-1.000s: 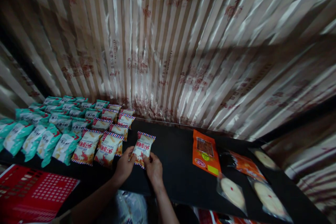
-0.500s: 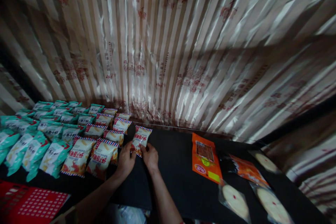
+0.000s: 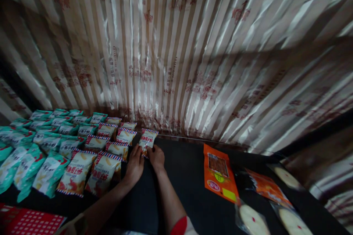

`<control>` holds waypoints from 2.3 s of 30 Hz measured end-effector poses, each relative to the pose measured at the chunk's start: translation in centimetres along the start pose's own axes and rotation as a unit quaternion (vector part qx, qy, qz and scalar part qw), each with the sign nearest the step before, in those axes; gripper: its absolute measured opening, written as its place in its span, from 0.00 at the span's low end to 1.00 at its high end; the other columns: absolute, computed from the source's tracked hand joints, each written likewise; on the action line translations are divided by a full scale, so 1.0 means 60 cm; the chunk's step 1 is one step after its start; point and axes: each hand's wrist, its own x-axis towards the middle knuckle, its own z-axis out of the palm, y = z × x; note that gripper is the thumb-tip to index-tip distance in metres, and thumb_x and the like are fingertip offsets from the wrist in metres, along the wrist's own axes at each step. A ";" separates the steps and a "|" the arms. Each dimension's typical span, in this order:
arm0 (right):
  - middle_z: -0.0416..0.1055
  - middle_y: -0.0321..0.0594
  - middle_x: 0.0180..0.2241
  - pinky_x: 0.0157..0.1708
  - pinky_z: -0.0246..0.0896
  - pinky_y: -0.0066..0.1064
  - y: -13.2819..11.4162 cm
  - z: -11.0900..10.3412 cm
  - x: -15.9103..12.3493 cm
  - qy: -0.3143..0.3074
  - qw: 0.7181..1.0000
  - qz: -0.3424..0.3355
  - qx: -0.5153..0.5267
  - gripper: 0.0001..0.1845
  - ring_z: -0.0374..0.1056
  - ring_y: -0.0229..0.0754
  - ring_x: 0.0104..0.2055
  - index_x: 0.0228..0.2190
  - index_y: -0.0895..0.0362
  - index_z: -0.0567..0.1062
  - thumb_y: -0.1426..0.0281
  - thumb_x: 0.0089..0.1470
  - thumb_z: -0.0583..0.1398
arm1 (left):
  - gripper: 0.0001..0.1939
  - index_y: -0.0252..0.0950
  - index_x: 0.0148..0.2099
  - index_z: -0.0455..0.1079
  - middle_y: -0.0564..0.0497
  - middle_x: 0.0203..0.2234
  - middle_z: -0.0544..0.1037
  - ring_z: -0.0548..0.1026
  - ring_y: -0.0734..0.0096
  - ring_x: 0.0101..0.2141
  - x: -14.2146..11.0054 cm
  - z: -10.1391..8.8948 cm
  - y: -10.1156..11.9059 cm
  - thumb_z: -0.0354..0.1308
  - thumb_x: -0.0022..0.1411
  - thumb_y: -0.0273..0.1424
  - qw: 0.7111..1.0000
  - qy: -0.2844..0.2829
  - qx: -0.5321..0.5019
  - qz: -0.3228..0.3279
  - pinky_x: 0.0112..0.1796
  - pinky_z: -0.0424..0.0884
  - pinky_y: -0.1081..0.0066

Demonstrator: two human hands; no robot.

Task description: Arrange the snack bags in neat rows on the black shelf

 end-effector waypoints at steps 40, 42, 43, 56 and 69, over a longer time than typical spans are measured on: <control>0.70 0.47 0.47 0.44 0.59 0.29 -0.031 0.044 0.038 0.041 0.998 -0.042 0.001 0.25 0.67 0.44 0.48 0.53 0.57 0.64 0.66 0.53 0.54 | 0.22 0.27 0.55 0.62 0.38 0.57 0.62 0.53 0.57 0.60 0.053 0.007 -0.002 0.41 0.60 0.28 1.000 0.000 -0.001 -0.014 0.58 0.51 0.53; 0.70 0.50 0.47 0.44 0.59 0.30 -0.029 0.048 0.034 0.058 0.997 -0.047 -0.001 0.25 0.66 0.45 0.49 0.53 0.59 0.64 0.66 0.53 0.54 | 0.22 0.30 0.55 0.62 0.41 0.56 0.63 0.53 0.58 0.60 0.051 0.006 -0.001 0.41 0.60 0.27 1.000 0.007 -0.009 -0.007 0.58 0.52 0.53; 0.70 0.51 0.47 0.45 0.59 0.31 -0.028 0.049 0.032 0.065 0.997 -0.047 -0.003 0.25 0.66 0.46 0.49 0.52 0.60 0.64 0.66 0.53 0.54 | 0.22 0.31 0.55 0.62 0.41 0.56 0.64 0.53 0.59 0.60 0.049 0.006 0.000 0.41 0.60 0.27 1.000 0.010 -0.013 -0.005 0.58 0.52 0.53; 0.69 0.55 0.47 0.48 0.57 0.34 -0.020 0.049 -0.029 0.096 0.994 -0.031 -0.029 0.25 0.65 0.49 0.49 0.50 0.67 0.66 0.68 0.52 0.53 | 0.19 0.30 0.49 0.68 0.41 0.49 0.71 0.67 0.60 0.52 0.006 -0.026 0.018 0.43 0.57 0.24 1.000 -0.011 0.012 -0.026 0.53 0.62 0.60; 0.71 0.51 0.43 0.48 0.58 0.30 -0.019 0.036 -0.118 0.087 0.994 -0.060 -0.017 0.19 0.66 0.46 0.47 0.44 0.65 0.72 0.73 0.52 0.51 | 0.19 0.29 0.47 0.69 0.41 0.44 0.75 0.71 0.62 0.47 -0.062 -0.097 0.056 0.42 0.58 0.24 0.995 -0.079 0.016 -0.056 0.50 0.64 0.65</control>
